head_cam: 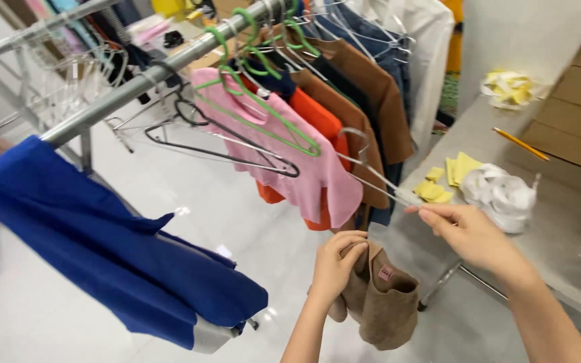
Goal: The person unpacks a beige garment from a plastic bag inside a cardboard box, hangs it on a hanger, and then repacks it into the box. They close the box, tie it with a white ribbon, and attach a yellow sticky note.
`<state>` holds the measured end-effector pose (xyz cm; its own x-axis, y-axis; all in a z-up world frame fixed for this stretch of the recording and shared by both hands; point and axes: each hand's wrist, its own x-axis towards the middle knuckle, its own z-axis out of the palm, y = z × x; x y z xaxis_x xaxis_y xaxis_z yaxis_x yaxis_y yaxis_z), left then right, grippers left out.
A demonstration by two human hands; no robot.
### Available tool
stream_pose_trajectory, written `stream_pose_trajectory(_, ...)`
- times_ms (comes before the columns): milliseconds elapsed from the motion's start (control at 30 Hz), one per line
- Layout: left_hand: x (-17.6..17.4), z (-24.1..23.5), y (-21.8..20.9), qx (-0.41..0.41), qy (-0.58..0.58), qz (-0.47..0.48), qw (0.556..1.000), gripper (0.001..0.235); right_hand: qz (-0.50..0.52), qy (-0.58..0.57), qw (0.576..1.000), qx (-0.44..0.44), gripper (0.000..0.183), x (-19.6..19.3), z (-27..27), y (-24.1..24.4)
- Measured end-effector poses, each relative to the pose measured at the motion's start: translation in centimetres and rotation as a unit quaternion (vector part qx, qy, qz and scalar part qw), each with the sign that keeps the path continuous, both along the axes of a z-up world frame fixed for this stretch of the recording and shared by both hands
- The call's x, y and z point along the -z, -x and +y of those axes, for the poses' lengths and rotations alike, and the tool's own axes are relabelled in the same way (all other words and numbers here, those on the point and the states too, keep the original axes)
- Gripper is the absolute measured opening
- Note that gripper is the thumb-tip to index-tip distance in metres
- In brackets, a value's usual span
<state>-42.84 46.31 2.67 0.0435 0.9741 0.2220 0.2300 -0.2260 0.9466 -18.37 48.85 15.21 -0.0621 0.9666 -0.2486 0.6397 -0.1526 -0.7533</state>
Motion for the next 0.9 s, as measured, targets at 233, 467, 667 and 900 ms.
stream_pose_trajectory(233, -3.1, -1.9, 7.6, -0.105, 0.117, -0.009, 0.988, 0.015, -0.107, -0.229, 0.963, 0.093, 0.028, -2.7, 1.7, -0.2)
stream_pose_trajectory(467, -4.3, 0.5, 13.8, -0.259, 0.103, 0.006, 0.96, 0.02, 0.077, -0.29, 0.953, 0.039, 0.027, -6.8, 1.6, 7.7)
stream_pose_trajectory(667, -5.8, 1.3, 17.7, -0.298, 0.074, -0.011, 0.952, 0.02, -0.025, -0.28, 0.96, -0.001, 0.028, -4.9, 4.5, 13.2)
stream_pose_trajectory(900, -6.6, 2.2, 18.3, -0.322, 0.053, -0.026, 0.945, 0.014, -0.022, -0.348, 0.935, -0.065, 0.023, -3.3, 11.7, 21.9)
